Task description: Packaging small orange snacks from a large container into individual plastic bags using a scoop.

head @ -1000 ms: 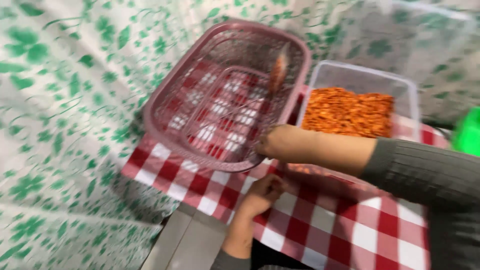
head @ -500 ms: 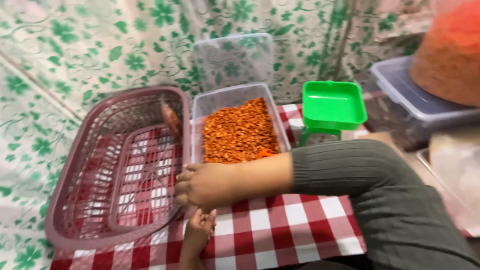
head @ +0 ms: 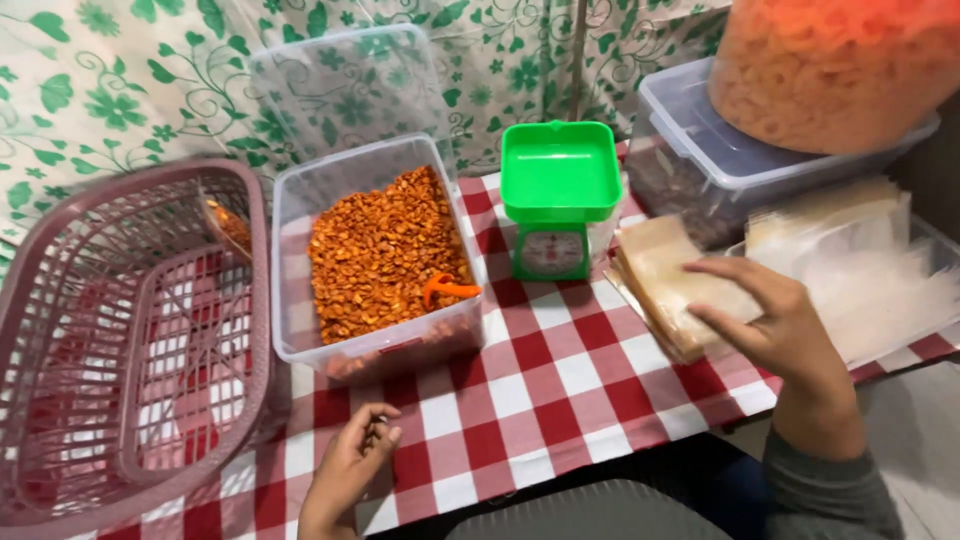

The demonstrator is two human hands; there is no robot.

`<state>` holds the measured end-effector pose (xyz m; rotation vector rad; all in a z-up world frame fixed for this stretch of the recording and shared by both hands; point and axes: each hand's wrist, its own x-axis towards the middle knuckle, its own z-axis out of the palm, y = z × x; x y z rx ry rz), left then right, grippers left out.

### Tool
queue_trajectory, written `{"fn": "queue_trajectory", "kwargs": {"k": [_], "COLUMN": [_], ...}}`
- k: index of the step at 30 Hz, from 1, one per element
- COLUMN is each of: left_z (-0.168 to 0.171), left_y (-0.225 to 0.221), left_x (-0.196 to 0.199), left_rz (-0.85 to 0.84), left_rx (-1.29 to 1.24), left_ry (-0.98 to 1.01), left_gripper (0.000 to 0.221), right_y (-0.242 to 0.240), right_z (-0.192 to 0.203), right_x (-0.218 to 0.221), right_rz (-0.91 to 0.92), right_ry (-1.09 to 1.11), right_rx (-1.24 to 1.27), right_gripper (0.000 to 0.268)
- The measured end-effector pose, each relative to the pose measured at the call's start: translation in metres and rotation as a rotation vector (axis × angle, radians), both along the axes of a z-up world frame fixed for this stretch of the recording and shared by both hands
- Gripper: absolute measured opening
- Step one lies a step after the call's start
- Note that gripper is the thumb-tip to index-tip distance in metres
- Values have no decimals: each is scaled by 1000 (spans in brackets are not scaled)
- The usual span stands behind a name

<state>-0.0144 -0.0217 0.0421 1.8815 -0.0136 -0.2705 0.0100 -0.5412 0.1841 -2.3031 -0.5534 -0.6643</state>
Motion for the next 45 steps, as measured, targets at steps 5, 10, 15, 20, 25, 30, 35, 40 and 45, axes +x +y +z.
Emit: {"fn": "queue_trajectory", "kwargs": {"k": [5,10,15,20,25,30,35,40,45], "left_z": [0,13,27,37,25,23,8,31,45], "left_y": [-42,-81,-106,-117,-106,-100,-101,-120,-145], "left_x": [9,16,22,22,29,29,25,-3,-18], "left_rz": [-122,-217,-290,-306,-355,-383,-395,-960,-1213], "left_rx": [-1,16,38,88,151,133,87,-329,-807], "left_ry": [35,92,206,221,131,127,59,-118,-291], "left_gripper": [28,27,34,31,32,32,29,53,37], "right_y": [-53,-64,-55,-77,-91,-94,-78,-60,-42], "right_z": [-64,-88,-94,-121,-119,-114,-103,-79,-71], "right_x": [2,16,27,30,29,17,2,-11,-6], "right_rz": [-358,-398,-527,-441,-381,-352,-648,-569,-278], "right_ry": [192,449,516,573,699,574,354,-417,-605], "right_rx": [12,-92,-248,-572,-494,-83,-88,143,348], "right_gripper": [52,92,112,115,99,40,28,15,31]}}
